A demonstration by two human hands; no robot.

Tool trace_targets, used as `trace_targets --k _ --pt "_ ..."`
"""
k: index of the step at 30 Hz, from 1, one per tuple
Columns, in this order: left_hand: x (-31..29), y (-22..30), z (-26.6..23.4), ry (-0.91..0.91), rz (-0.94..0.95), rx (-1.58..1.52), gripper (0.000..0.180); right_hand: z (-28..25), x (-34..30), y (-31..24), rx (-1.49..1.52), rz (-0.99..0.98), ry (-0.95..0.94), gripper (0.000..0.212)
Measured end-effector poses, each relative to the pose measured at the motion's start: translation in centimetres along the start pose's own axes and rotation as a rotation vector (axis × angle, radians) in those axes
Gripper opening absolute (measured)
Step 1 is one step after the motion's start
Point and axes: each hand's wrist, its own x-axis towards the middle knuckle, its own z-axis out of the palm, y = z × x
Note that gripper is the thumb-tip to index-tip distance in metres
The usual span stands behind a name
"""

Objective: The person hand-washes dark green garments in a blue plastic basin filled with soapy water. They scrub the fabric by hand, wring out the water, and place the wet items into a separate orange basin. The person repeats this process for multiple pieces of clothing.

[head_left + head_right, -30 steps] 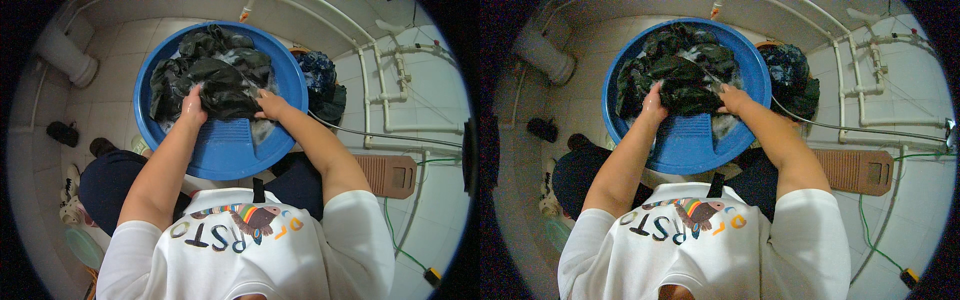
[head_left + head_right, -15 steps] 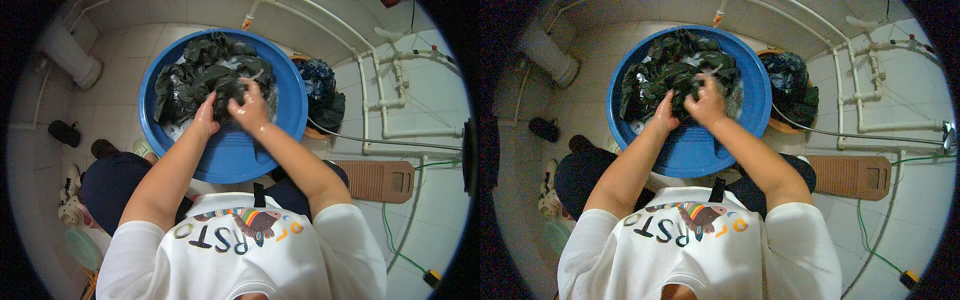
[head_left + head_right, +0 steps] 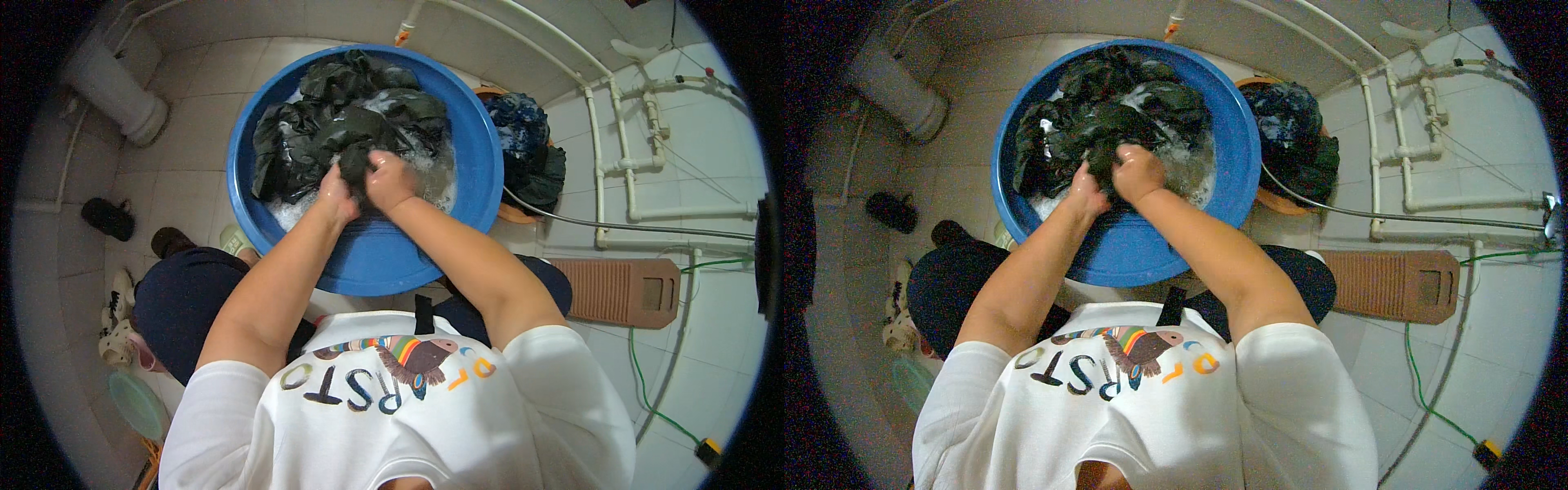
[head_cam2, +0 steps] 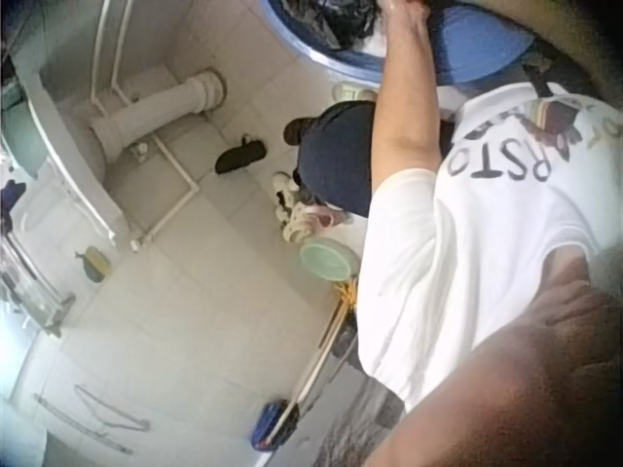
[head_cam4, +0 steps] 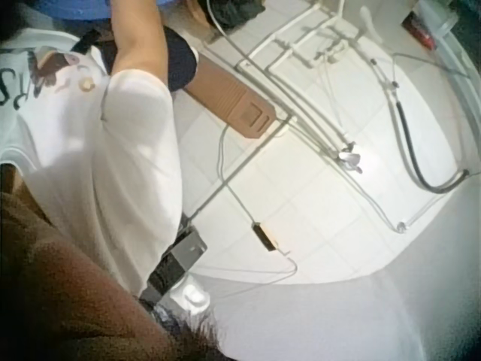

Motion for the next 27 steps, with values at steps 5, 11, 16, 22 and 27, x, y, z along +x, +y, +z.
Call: trace_targets --k 5,11,16,22,27 --pt "2.7 1.2 -4.0 -0.4 -0.007 0.012 0.025 0.2 -2.3 -2.8 0.165 -0.341 -0.079 0.016" --pt "-1.0 1.3 1.8 -0.069 -0.023 0.014 0.032 -3.2 2.9 9.8 -0.334 0.153 -0.052 0.019" --pt "1.3 2.1 -0.5 -0.029 0.062 -0.068 0.027 -3.4 1.0 11.2 -0.786 0.199 -0.962 0.027" --pt "0.6 1.9 0.0 -0.173 0.087 -0.019 0.039 -1.3 1.5 12.6 -0.676 0.449 -0.655 0.036" --pt "0.0 0.9 0.6 -0.19 0.034 0.025 0.039 -0.7 0.4 6.8 0.181 0.187 0.299 0.033"
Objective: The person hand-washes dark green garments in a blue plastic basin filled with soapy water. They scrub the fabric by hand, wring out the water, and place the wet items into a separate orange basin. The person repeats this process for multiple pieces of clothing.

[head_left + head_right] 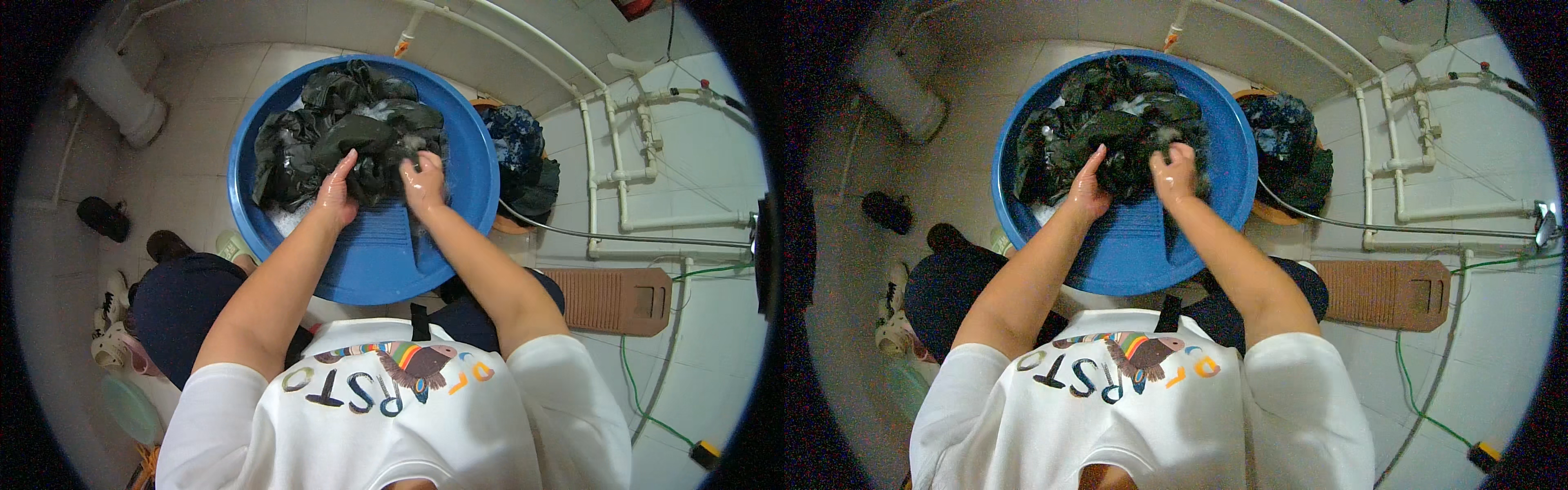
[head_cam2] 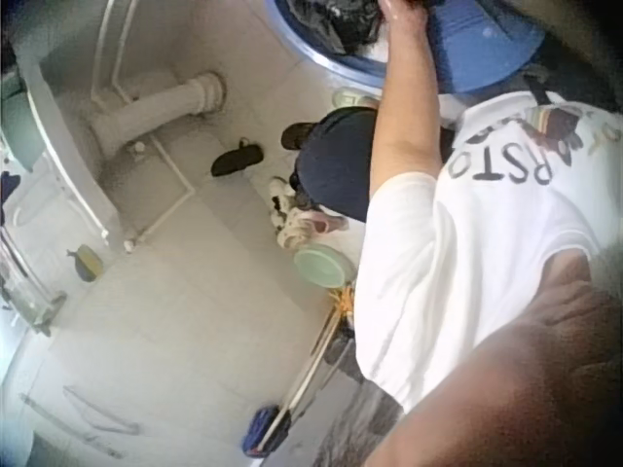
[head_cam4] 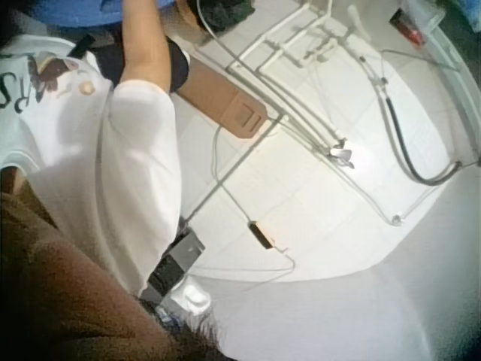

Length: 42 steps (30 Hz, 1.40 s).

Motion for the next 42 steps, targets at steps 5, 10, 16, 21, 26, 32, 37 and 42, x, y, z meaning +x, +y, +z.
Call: trace_targets --k 5,10,16,21,26,32,37,42 --pt "-0.6 0.5 -0.2 -0.214 -0.088 -0.151 0.038 -0.7 -3.6 -10.9 -0.017 -0.609 -0.118 0.019" --pt "-0.9 0.1 -1.1 -0.068 -0.09 -0.142 0.034 0.0 -5.4 -10.6 -0.082 -0.799 -0.311 0.017" --pt "-2.1 -1.0 2.3 0.313 -0.041 0.082 0.026 1.6 -1.4 -5.2 -0.171 -0.312 -0.126 0.021" --pt "0.2 -0.8 -4.0 -0.088 -0.029 -0.035 0.028 0.3 -5.2 -11.2 0.097 -0.641 -0.344 0.019" --pt "0.2 0.2 -0.2 0.192 -0.061 0.098 0.029 1.0 -1.9 -4.3 -0.232 -0.374 -0.32 0.013" --pt "0.1 0.9 1.3 0.137 0.073 0.154 0.032 -2.3 3.8 3.8 -0.84 0.077 -0.542 0.02" --pt "0.8 0.9 -0.5 0.194 0.065 0.051 0.037 -2.0 1.5 5.5 -1.17 -0.041 -1.156 0.028" --pt "-0.7 -0.6 1.0 0.075 0.067 0.136 0.047 -0.1 2.4 6.1 -0.334 0.53 -0.423 0.028"
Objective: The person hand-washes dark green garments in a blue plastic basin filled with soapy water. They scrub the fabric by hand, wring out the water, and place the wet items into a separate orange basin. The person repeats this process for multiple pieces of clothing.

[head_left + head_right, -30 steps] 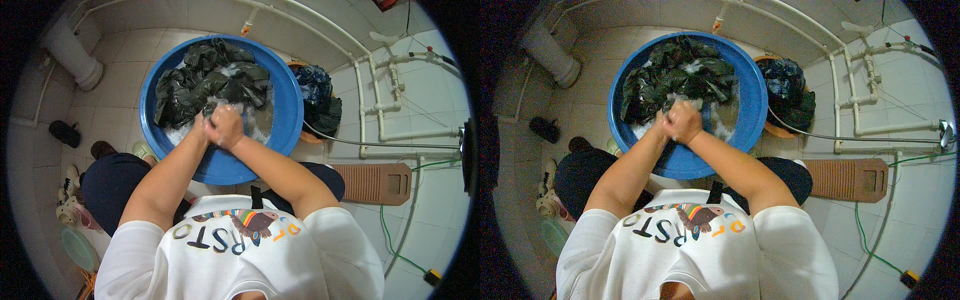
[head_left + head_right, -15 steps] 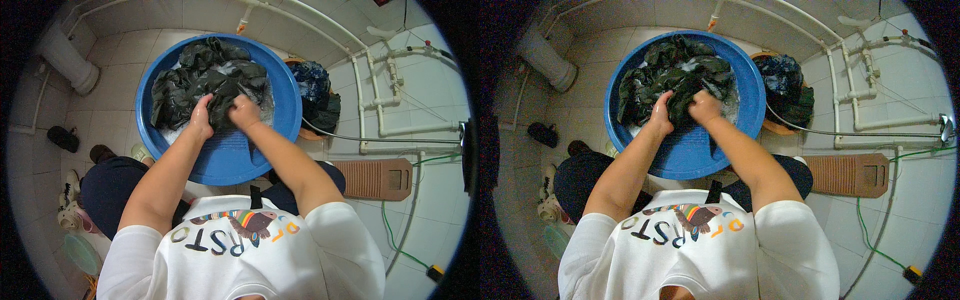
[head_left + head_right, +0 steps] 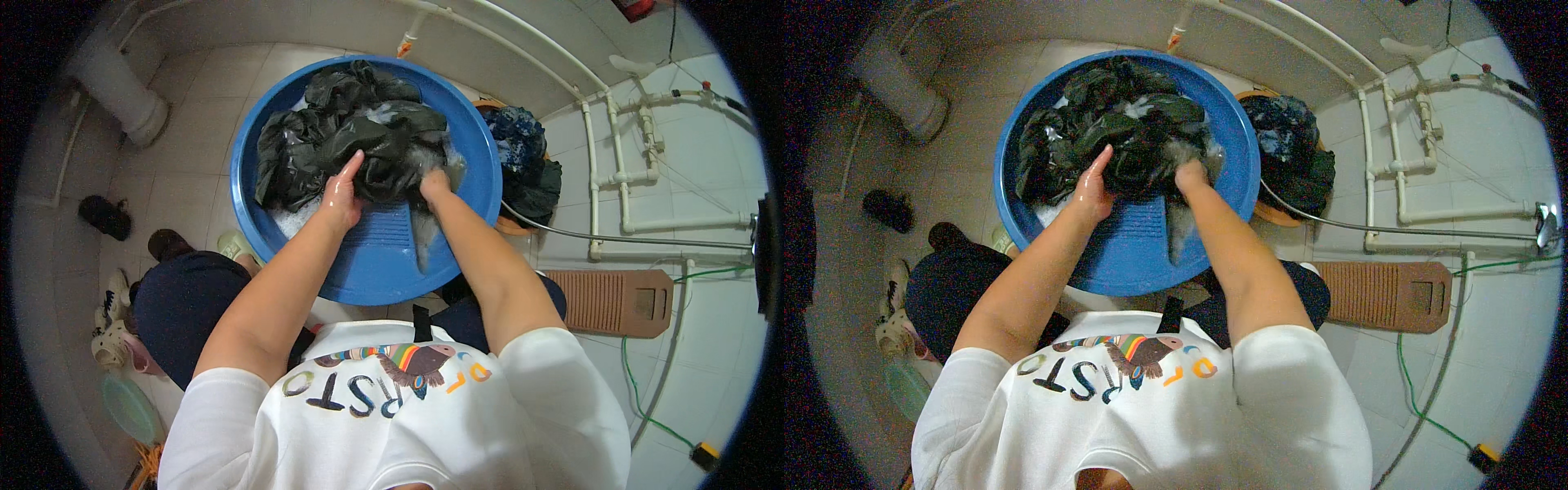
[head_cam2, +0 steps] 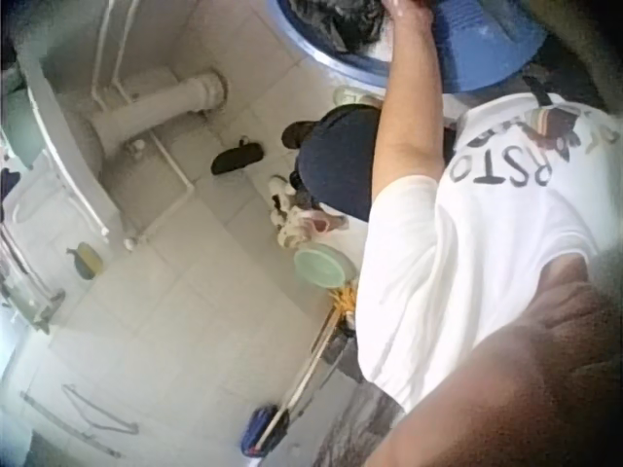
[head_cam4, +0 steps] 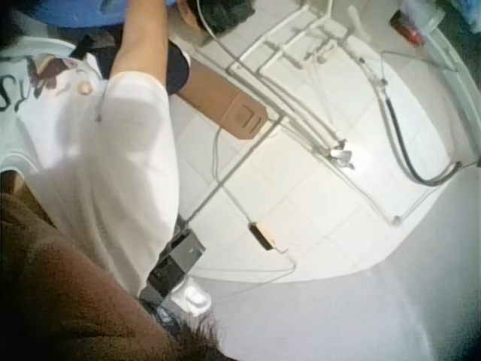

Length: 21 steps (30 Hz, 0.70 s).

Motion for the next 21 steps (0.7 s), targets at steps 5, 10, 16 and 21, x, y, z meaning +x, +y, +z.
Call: trace_targets --k 5,10,16,21 --pt "-0.2 0.2 -0.1 -0.028 -0.14 -0.068 0.043 -1.1 -7.9 -6.5 0.372 -0.812 0.344 0.017" --pt "0.4 1.2 -2.1 -0.527 -0.406 -0.364 0.032 -0.8 -15.5 -10.9 0.25 -1.159 0.239 0.014" --pt "-1.0 -0.8 -0.3 -0.015 -0.211 -0.165 0.024 1.0 -9.2 -8.1 0.159 -0.732 0.313 0.021" --pt "-1.1 -0.2 -0.5 -0.045 -0.217 -0.198 0.026 0.1 -12.6 -9.6 0.181 -0.94 0.215 0.017"
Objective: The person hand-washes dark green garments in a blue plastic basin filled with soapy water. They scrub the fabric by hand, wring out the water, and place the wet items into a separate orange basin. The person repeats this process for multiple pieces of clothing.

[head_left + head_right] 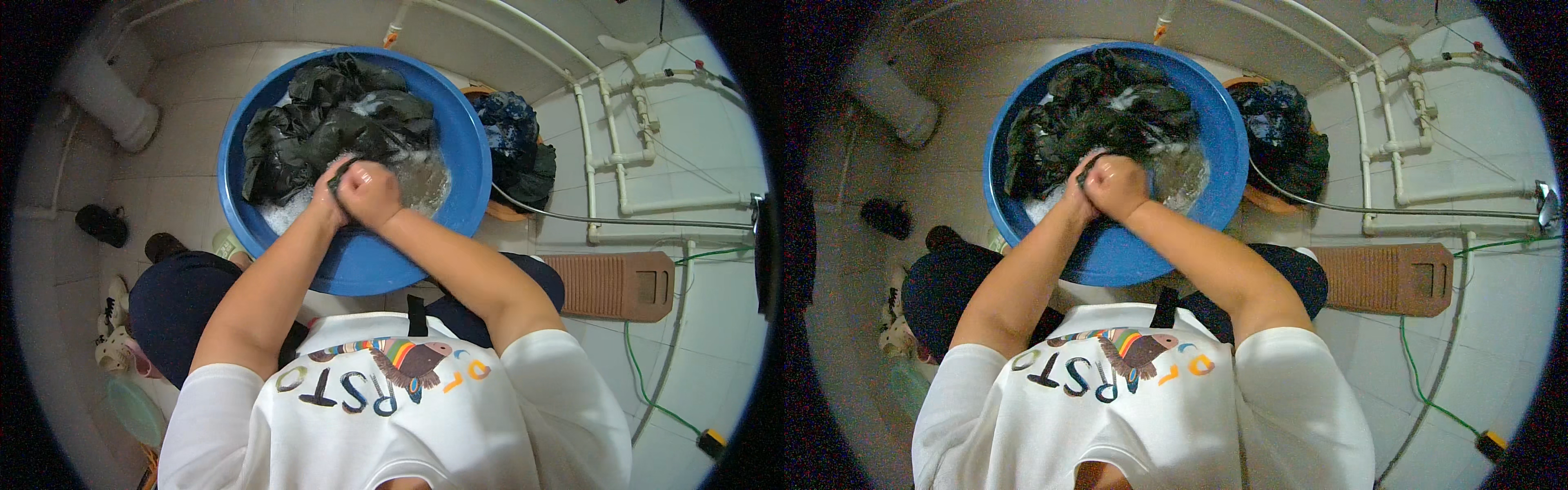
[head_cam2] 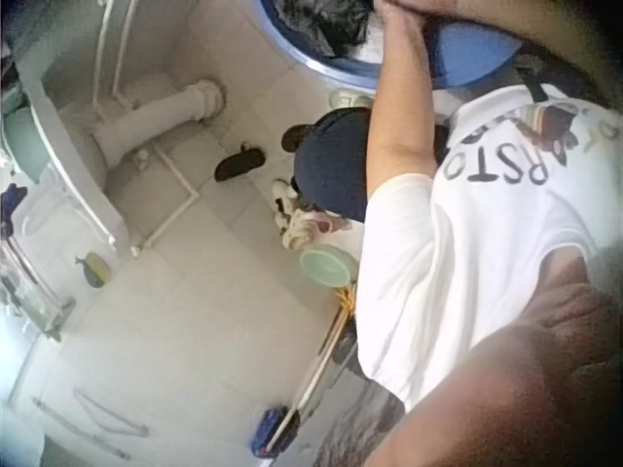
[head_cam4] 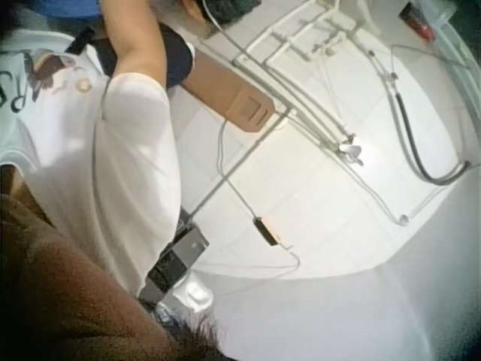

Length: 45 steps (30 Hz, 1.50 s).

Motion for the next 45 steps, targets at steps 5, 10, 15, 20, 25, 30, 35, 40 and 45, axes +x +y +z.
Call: trace_targets --k 5,10,15,20,25,30,35,40,45 --pt "1.2 0.6 -1.6 -0.156 -0.043 0.055 0.029 0.3 -0.9 0.5 -0.088 -0.112 -0.056 0.011" --pt "0.7 1.8 1.5 0.029 0.068 0.133 0.034 -2.9 1.5 6.7 -0.213 0.481 -0.25 0.014" --pt "-0.8 2.6 3.3 0.037 0.285 0.037 0.046 -3.6 -0.2 17.0 0.267 1.173 -0.594 0.04" --pt "-3.8 3.9 4.1 -0.071 0.108 -0.06 0.058 -3.0 -0.2 15.1 0.081 1.27 -0.504 0.046" --pt "-2.0 4.0 1.8 0.059 0.057 0.202 0.041 -1.6 -0.8 20.6 0.378 1.432 0.191 0.034" --pt "0.3 3.3 -2.2 0.104 0.168 0.346 0.031 -5.1 2.5 10.9 1.142 1.057 -0.132 0.024" --pt "-0.6 0.3 0.2 0.1 0.229 0.492 0.038 -4.5 3.9 3.3 0.743 0.704 -0.205 0.035" --pt "0.0 -4.9 -0.3 -0.149 0.694 1.401 0.057 -3.2 2.5 1.6 0.531 0.759 -0.343 0.073" --pt "-5.4 -3.2 4.5 -0.328 0.238 2.102 0.042 -5.1 0.8 7.3 0.208 0.673 -0.447 0.075"
